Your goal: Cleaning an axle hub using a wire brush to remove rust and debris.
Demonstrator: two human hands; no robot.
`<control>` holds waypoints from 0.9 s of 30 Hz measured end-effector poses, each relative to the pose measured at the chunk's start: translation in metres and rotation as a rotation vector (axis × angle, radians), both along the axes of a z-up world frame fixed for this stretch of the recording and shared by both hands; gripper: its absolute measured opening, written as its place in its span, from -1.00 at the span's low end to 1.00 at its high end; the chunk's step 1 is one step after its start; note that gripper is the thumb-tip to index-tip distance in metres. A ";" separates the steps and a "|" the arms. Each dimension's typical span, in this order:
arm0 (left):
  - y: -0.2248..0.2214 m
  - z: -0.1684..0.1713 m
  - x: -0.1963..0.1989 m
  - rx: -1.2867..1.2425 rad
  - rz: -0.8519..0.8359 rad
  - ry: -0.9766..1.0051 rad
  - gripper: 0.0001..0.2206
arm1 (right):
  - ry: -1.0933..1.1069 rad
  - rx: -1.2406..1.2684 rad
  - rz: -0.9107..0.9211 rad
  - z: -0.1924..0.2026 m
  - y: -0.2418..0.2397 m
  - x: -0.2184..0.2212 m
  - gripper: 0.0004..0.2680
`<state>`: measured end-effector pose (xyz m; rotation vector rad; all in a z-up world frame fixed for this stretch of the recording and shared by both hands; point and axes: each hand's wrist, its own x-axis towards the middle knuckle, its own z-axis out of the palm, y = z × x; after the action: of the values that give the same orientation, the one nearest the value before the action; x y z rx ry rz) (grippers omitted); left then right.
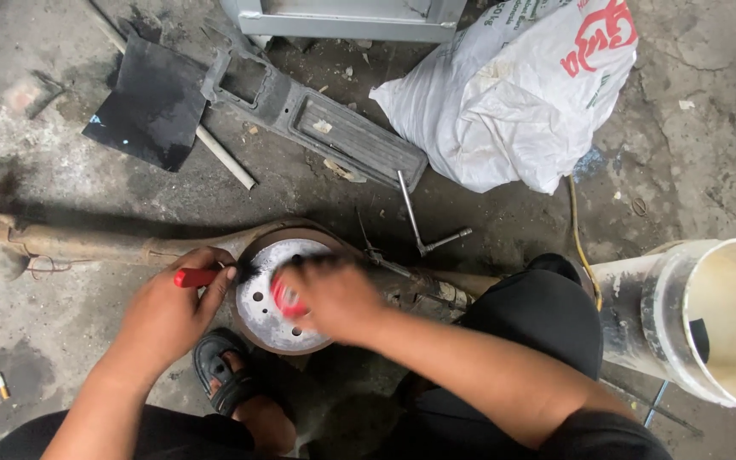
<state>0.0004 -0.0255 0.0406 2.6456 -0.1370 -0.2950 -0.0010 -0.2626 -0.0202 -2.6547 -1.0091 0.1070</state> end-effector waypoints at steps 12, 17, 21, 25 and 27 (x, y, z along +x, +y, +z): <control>0.002 -0.003 0.001 0.004 0.000 0.006 -0.78 | 0.078 0.015 0.056 -0.011 0.005 -0.010 -0.57; 0.000 -0.002 0.001 0.017 -0.018 0.010 -0.78 | 0.022 -0.004 0.012 -0.009 -0.008 0.010 -0.56; 0.003 -0.008 0.002 -0.011 -0.011 -0.008 -0.80 | -0.073 0.034 -0.059 -0.016 -0.006 0.013 -0.58; 0.000 -0.002 0.003 0.025 -0.011 0.004 -0.78 | -0.154 0.014 0.047 -0.028 0.005 -0.011 -0.56; -0.002 -0.002 0.003 0.032 -0.012 0.006 -0.79 | -0.009 0.058 -0.010 -0.033 -0.001 0.002 -0.58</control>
<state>0.0030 -0.0276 0.0391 2.6757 -0.1473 -0.3118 0.0010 -0.2636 -0.0537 -2.6093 -0.9865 0.0626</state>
